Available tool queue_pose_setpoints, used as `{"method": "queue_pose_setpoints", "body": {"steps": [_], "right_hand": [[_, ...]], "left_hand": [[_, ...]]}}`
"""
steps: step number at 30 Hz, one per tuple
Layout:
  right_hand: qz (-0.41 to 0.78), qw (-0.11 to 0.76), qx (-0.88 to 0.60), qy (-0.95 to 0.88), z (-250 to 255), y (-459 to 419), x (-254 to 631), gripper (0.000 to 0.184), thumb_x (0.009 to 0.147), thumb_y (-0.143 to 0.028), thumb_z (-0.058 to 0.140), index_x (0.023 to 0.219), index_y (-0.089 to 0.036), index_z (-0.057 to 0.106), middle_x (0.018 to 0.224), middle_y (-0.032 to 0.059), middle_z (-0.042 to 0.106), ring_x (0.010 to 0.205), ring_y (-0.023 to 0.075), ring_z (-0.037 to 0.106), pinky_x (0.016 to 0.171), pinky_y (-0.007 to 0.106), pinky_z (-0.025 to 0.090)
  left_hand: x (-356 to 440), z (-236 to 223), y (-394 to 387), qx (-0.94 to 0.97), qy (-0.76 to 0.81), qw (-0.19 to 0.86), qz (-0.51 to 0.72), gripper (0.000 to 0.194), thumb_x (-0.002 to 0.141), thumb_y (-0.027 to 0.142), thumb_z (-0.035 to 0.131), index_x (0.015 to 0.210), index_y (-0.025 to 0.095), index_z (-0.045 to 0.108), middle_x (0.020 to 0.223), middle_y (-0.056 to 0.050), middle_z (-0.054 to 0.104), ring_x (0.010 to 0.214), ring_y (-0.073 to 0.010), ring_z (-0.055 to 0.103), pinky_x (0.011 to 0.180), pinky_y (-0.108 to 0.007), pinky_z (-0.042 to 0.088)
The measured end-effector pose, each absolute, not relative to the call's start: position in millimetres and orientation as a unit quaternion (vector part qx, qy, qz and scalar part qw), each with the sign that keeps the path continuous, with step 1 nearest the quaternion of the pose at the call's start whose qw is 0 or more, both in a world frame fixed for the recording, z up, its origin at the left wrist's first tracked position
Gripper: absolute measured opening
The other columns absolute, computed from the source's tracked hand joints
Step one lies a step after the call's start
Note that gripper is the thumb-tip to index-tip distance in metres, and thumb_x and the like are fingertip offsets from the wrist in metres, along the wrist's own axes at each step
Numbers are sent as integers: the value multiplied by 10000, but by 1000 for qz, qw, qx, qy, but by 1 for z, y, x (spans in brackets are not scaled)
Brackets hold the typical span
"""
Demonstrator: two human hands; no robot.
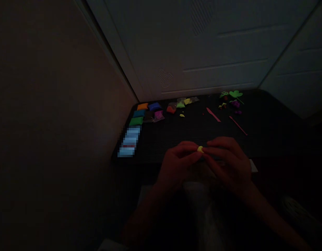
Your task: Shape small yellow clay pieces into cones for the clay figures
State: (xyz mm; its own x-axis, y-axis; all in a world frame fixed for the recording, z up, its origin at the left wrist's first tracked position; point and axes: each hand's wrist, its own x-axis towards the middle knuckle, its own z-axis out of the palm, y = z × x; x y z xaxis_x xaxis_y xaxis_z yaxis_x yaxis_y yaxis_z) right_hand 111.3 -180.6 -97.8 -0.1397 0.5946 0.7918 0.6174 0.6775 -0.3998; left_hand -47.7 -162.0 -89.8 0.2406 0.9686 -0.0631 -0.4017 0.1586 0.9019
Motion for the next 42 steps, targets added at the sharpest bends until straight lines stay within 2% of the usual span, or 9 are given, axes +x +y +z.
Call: {"method": "queue_pose_setpoints", "body": {"steps": [7,20,27,30,36,42], "right_hand": [[-1,503,-410,-761,-101,-182,111,374,763,-145,654,1087,-322,598,985,29,628,913,220,585,765,414,487],[0,503,-392,-770,-102,-177,112,317,767,-152,659,1049,-284,596,983,30,620,918,201,570,785,393,487],[7,502,-390,-772,-102,-178,113,347,764,-151,659,1070,-301,594,984,34,624,915,214,579,781,411,488],[63,513,-405,-755,-100,-178,112,333,770,-171,657,1074,-297,601,1010,34,617,941,208,579,804,392,491],[258,530,-435,-681,-97,-176,110,185,844,-259,582,1019,-282,639,1035,36,614,1019,201,566,864,371,483],[313,529,-414,-672,-95,-177,108,158,846,-261,588,990,-283,647,1010,28,615,1000,185,568,863,351,482]], "left_hand": [[-51,-86,-161,412,369,671,494,80,620,170,774,677,209,735,879,5,636,804,-118,577,727,-241,447],[-54,-86,-159,446,373,652,487,23,665,203,752,680,209,737,883,-3,641,848,-126,578,768,-246,443],[-54,-86,-159,443,369,657,485,64,649,182,760,696,215,730,894,4,629,816,-122,576,744,-249,446],[-54,-86,-159,442,365,659,487,46,650,196,760,684,211,733,878,1,630,826,-121,571,747,-244,439],[-53,-86,-159,408,351,684,492,55,629,212,770,671,208,734,854,4,641,815,-121,565,740,-248,430],[-51,-86,-159,372,329,710,498,67,622,172,773,661,206,730,832,20,630,817,-97,561,767,-224,420]]}}
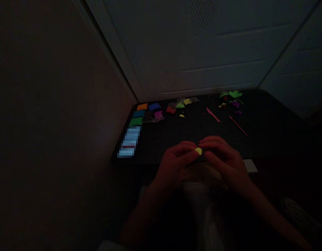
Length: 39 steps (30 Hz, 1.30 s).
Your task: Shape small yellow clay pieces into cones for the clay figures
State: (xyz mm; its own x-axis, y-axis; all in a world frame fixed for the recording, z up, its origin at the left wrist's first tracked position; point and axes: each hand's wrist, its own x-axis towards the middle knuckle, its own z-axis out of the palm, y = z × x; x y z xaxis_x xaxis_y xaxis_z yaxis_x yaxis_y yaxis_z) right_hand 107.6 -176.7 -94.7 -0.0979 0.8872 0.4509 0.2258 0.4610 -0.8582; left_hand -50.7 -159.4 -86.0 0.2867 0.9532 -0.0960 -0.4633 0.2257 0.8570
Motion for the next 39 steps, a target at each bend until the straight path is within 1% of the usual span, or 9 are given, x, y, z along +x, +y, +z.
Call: {"method": "queue_pose_setpoints", "body": {"steps": [5,10,15,17,20,23,27,34,39], "right_hand": [[359,535,-415,-643,-93,-177,104,152,826,-292,613,969,-276,663,991,31,623,974,189,589,843,355,499],[408,549,-408,-605,-93,-178,100,88,810,-288,640,885,-271,682,977,23,623,945,169,600,840,336,503],[438,564,-396,-577,-93,-179,101,33,785,-260,669,818,-259,671,971,13,623,918,156,608,820,308,505],[422,564,-403,-585,-94,-179,102,37,783,-249,672,818,-256,662,972,13,621,928,156,602,834,311,496],[382,560,-415,-607,-95,-179,102,60,787,-236,665,842,-258,654,982,16,618,945,162,589,843,319,486],[352,561,-416,-623,-96,-179,102,79,796,-220,653,866,-258,647,978,19,617,946,166,582,848,329,479],[339,560,-412,-635,-95,-181,102,128,801,-200,648,913,-262,642,994,15,609,970,158,567,862,309,463],[346,559,-420,-626,-93,-184,103,109,808,-190,645,883,-268,641,995,-2,599,969,137,556,864,278,444],[358,557,-416,-624,-91,-185,103,107,803,-186,652,872,-266,639,1005,-14,603,973,123,555,860,253,436]], "left_hand": [[-50,-88,-159,367,322,714,502,83,606,181,778,670,194,726,817,11,631,829,-115,568,773,-241,428],[-49,-90,-159,348,324,739,478,114,604,192,783,689,178,707,817,5,643,817,-132,585,791,-280,434],[-49,-93,-159,358,331,728,482,132,616,191,780,703,195,681,769,24,639,751,-113,573,740,-260,436],[-50,-94,-160,397,338,687,506,98,646,186,762,700,204,681,757,25,635,740,-107,565,721,-242,434],[-51,-94,-163,477,356,602,532,53,695,183,726,729,214,700,797,3,649,786,-130,580,737,-248,442],[-51,-91,-167,536,382,523,542,80,712,191,716,782,228,715,850,-12,661,831,-156,596,770,-273,454],[-52,-89,-169,602,399,423,547,116,741,170,695,824,249,715,873,-8,665,852,-151,601,782,-269,460],[-54,-96,-164,725,311,181,587,240,740,66,673,928,214,671,865,-4,652,846,-138,590,746,-286,496],[-57,-96,-164,754,289,110,579,256,727,42,680,935,188,655,886,-11,653,870,-136,581,763,-295,511]]}}
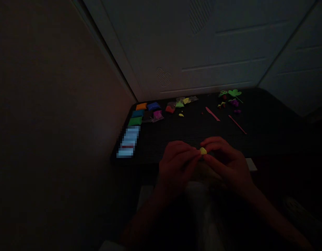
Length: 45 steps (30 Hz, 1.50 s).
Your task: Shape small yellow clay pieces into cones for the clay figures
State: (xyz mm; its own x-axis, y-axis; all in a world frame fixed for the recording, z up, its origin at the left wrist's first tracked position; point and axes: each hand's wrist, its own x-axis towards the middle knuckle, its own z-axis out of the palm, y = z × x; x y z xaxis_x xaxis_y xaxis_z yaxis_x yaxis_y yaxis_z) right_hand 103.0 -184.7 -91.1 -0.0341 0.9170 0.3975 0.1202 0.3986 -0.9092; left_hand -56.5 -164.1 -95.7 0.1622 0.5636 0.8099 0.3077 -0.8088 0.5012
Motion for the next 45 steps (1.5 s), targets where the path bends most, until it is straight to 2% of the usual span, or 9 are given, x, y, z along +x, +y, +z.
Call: {"method": "queue_pose_setpoints", "body": {"steps": [8,32,41,45], "right_hand": [[349,565,-408,-626,-90,-184,101,131,816,-167,636,888,-276,636,991,-29,602,963,96,551,852,216,428],[331,565,-398,-643,-90,-185,101,150,841,-169,606,922,-287,650,976,-28,611,966,96,549,862,221,432],[355,559,-410,-627,-89,-186,102,96,825,-215,621,896,-269,659,981,12,624,958,160,573,851,319,467],[371,563,-414,-611,-90,-186,101,95,817,-212,629,884,-271,662,971,10,626,940,160,584,841,318,474]], "left_hand": [[-56,-96,-165,744,300,133,582,256,731,60,686,957,174,645,894,-17,637,883,-140,581,770,-304,510],[-53,-97,-165,714,311,207,592,273,754,105,682,990,240,661,905,-2,632,888,-136,581,769,-296,499],[-54,-97,-165,719,297,196,597,253,731,89,699,946,219,665,890,-4,643,883,-140,579,771,-304,499],[-54,-97,-165,721,301,195,593,283,731,83,696,978,215,653,904,-7,635,892,-140,578,774,-303,498]]}}
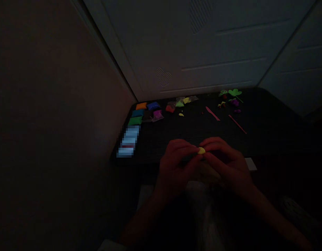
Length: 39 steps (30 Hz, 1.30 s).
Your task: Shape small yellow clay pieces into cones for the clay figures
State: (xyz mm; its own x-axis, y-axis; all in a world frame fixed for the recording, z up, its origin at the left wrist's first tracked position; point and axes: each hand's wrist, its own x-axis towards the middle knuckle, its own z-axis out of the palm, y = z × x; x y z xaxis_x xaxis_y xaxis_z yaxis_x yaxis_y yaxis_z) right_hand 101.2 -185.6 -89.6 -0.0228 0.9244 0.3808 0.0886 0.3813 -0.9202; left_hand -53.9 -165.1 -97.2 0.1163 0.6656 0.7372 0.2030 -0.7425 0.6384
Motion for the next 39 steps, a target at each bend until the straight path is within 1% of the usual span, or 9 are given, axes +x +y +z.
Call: {"method": "queue_pose_setpoints", "body": {"steps": [4,8,18,23,27,31,34,37,39], "right_hand": [[372,559,-415,-614,-89,-186,101,85,823,-208,622,878,-260,660,973,17,619,945,160,578,842,313,470],[383,562,-405,-611,-90,-185,101,95,831,-206,616,887,-269,658,980,4,615,954,143,571,854,288,460],[396,567,-416,-590,-93,-183,101,44,819,-250,632,853,-253,660,957,14,631,926,161,594,837,317,476],[401,565,-422,-585,-93,-183,100,45,811,-250,639,848,-253,665,945,13,634,916,157,597,840,310,477],[399,570,-421,-582,-94,-182,98,37,813,-257,635,829,-249,667,932,18,638,910,165,601,825,315,488],[395,562,-419,-594,-94,-183,98,55,823,-255,624,850,-257,673,940,21,634,917,164,596,822,306,490],[386,553,-417,-609,-94,-183,98,89,820,-245,628,893,-272,670,963,17,626,947,161,583,832,294,485],[385,550,-419,-611,-95,-184,99,96,819,-239,626,900,-272,668,971,22,623,962,168,580,839,305,487],[388,552,-419,-608,-95,-184,99,90,822,-244,622,893,-270,671,970,25,624,957,171,582,842,316,488]], "left_hand": [[-54,-97,-165,733,306,182,580,284,744,85,685,991,222,657,908,-5,635,887,-135,573,762,-294,501],[-55,-97,-164,742,297,169,577,283,739,72,688,984,211,658,911,-7,646,889,-134,572,775,-297,501],[-54,-97,-163,756,292,161,563,292,745,75,677,1001,213,650,928,-13,648,905,-142,576,786,-312,507],[-54,-98,-163,756,304,153,560,285,746,99,679,1008,205,642,912,-21,651,890,-151,581,775,-323,508],[-56,-99,-163,753,309,155,560,250,754,114,674,981,217,655,902,-19,658,894,-158,585,780,-333,505],[-58,-99,-163,742,316,178,564,253,765,113,666,986,235,665,897,-19,644,898,-156,583,771,-322,504],[-57,-100,-163,720,318,221,576,250,764,103,666,975,235,669,880,-10,638,864,-140,593,743,-294,510],[-56,-101,-162,702,324,253,582,244,761,106,670,964,241,673,875,-3,641,856,-131,601,736,-278,515],[-55,-102,-162,700,326,254,582,245,759,115,676,965,248,677,884,-3,648,856,-133,604,734,-278,517]]}}
